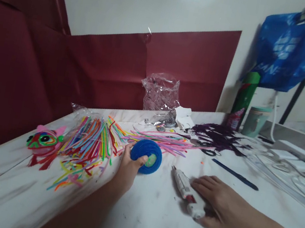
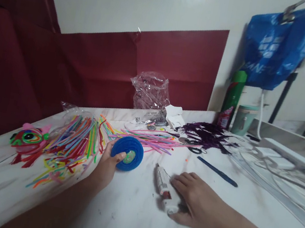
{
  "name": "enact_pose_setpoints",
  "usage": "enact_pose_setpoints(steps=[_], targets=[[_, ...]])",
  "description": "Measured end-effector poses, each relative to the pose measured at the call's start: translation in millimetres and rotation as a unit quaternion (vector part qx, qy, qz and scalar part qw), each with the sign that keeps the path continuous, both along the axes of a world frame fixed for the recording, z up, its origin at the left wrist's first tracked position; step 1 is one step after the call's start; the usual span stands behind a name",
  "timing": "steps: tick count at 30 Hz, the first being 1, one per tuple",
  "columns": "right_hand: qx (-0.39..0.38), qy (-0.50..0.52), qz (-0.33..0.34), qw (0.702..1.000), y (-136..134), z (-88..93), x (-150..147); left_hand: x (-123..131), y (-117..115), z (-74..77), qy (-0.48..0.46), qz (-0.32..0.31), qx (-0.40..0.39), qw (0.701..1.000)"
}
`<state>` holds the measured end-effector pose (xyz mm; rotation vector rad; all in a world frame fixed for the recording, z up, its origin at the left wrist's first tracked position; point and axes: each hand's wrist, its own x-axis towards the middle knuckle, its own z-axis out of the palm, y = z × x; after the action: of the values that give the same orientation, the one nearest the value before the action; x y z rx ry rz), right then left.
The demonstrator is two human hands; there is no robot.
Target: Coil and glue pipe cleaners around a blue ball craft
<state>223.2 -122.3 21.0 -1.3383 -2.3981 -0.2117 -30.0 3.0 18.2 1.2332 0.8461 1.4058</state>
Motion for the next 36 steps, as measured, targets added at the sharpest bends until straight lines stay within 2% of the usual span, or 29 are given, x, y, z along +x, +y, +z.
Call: enact_pose_setpoints(steps=[3, 6, 8, 10, 14, 17, 24, 28, 36], targets=[[-0.056, -0.020, 0.047, 0.997, -3.0, 4.2, 12.2, 1.3, -5.1, 3.0, 0.035, 0.001, 0.028, 0.999], [0.013, 0.084, 0.023, 0.996, 1.7, 6.2, 10.6, 4.2, -11.6, 7.1, 0.071, 0.005, 0.050, 0.996], [0.055, 0.182, -0.016, 0.982, 9.5, 10.8, -3.2, 6.5, -16.4, 9.4, 0.096, 0.010, 0.068, 0.993], [0.049, 0.255, -0.039, 0.965, 20.1, 19.0, -24.3, 8.5, -20.8, 10.7, 0.115, 0.006, 0.093, 0.989], [0.014, 0.341, -0.016, 0.940, 43.4, 34.8, -63.6, 9.5, -26.3, 11.8, 0.132, -0.020, 0.130, 0.982], [0.006, 0.362, -0.007, 0.932, 54.2, 36.3, -75.3, 8.0, -26.6, 12.3, 0.136, -0.028, 0.127, 0.982], [-0.017, 0.398, 0.003, 0.917, 56.3, 25.7, -70.1, 6.6, -19.9, 2.4, 0.139, -0.048, 0.096, 0.984], [-0.017, 0.397, -0.004, 0.917, 57.8, 23.8, -69.8, 7.3, -18.1, -3.3, 0.147, -0.031, 0.102, 0.983], [-0.007, 0.382, -0.008, 0.924, 59.0, 21.0, -68.5, 10.3, -21.7, -4.3, 0.148, -0.025, 0.093, 0.984]])
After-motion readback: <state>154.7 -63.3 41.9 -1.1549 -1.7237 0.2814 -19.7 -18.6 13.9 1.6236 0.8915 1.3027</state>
